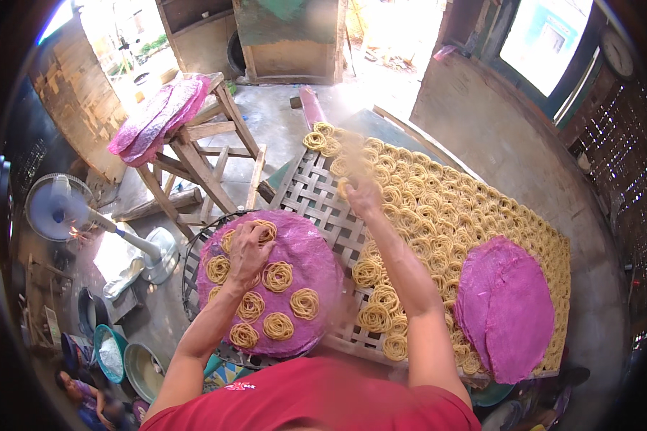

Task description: The person repeatedly picks up small bundles of yellow noodles from a large drying rack and places them onto a round purple mat, arranging them in neat circular piles. The person continues this process, filling the mat with multiple noodle bundles before moving the mat aside and lifting the drying rack.

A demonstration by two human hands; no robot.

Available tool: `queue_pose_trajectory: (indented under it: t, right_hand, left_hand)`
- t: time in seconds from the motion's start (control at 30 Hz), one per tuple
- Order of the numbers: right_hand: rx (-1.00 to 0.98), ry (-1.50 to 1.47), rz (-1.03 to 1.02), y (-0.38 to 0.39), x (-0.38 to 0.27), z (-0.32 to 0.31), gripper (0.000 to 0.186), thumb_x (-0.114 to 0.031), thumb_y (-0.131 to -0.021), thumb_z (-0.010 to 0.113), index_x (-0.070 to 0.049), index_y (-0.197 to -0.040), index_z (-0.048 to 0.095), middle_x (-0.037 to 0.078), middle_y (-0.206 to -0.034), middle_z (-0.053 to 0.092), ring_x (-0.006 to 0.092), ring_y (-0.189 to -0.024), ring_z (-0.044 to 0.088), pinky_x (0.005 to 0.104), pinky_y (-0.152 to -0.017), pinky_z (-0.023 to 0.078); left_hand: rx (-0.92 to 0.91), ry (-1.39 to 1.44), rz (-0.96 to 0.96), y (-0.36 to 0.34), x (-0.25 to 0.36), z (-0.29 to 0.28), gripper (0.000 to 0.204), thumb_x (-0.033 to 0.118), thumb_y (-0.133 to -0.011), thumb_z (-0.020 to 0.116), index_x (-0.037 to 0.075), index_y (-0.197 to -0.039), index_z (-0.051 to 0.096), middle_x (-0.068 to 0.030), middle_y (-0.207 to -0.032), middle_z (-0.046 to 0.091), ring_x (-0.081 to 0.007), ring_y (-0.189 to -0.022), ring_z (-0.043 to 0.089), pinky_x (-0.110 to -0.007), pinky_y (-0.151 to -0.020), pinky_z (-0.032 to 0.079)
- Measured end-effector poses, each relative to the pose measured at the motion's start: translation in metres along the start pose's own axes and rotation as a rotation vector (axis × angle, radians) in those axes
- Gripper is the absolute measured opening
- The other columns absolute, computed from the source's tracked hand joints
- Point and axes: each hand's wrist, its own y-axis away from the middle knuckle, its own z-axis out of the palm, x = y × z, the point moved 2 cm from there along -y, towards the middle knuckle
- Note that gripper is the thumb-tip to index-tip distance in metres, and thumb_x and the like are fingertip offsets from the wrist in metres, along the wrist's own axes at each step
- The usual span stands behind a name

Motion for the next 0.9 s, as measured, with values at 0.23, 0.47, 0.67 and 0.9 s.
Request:
queue_pose_trajectory:
  t: [0.23, 0.47, 0.67, 0.9]
  right_hand:
    - [0.277, 0.334, -0.351, 0.016, -0.018, -0.003, 0.038, -0.024, -0.088, 0.081, -0.006, -0.121, 0.076, 0.016, -0.119, 0.073, 0.0342, -0.11, 0.07, 0.0459, -0.098, 0.055]
    - [-0.124, -0.112, -0.714, 0.093, -0.106, 0.044, 0.046, -0.029, -0.092, 0.083, -0.007, -0.131, 0.072, 0.018, -0.128, 0.073, 0.0328, -0.118, 0.069, 0.0463, -0.109, 0.054]
    - [-0.542, -0.681, -0.249, 0.074, -0.132, 0.08, 0.033, -0.017, -0.096, 0.078, 0.002, -0.123, 0.071, 0.012, -0.112, 0.075, 0.0195, -0.103, 0.07, 0.0337, -0.093, 0.058]
    - [-0.199, -0.293, -0.047, 0.006, -0.055, 0.047, 0.027, -0.019, -0.095, 0.073, -0.004, -0.118, 0.073, 0.014, -0.108, 0.077, 0.0243, -0.094, 0.074, 0.0386, -0.086, 0.061]
  left_hand:
    - [-0.013, -0.086, 0.044, -0.02, -0.015, 0.005, 0.014, 0.008, -0.08, 0.073, 0.004, -0.094, 0.072, -0.0134, -0.097, 0.069, -0.0332, -0.094, 0.067, -0.045, -0.081, 0.056]
    - [0.038, 0.437, -0.379, -0.05, -0.043, -0.018, 0.014, 0.012, -0.087, 0.066, -0.002, -0.087, 0.069, -0.0108, -0.073, 0.072, -0.0203, -0.063, 0.068, -0.036, -0.06, 0.054]
    - [-0.027, 0.866, -0.334, -0.056, -0.04, -0.024, 0.02, 0.01, -0.096, 0.068, -0.004, -0.109, 0.07, -0.0102, -0.094, 0.075, -0.0151, -0.083, 0.07, -0.029, -0.074, 0.055]
    - [0.087, -0.134, -0.08, 0.014, -0.032, -0.042, 0.032, 0.017, -0.086, 0.082, 0.003, -0.112, 0.071, -0.0133, -0.107, 0.069, -0.0325, -0.105, 0.066, -0.045, -0.091, 0.055]
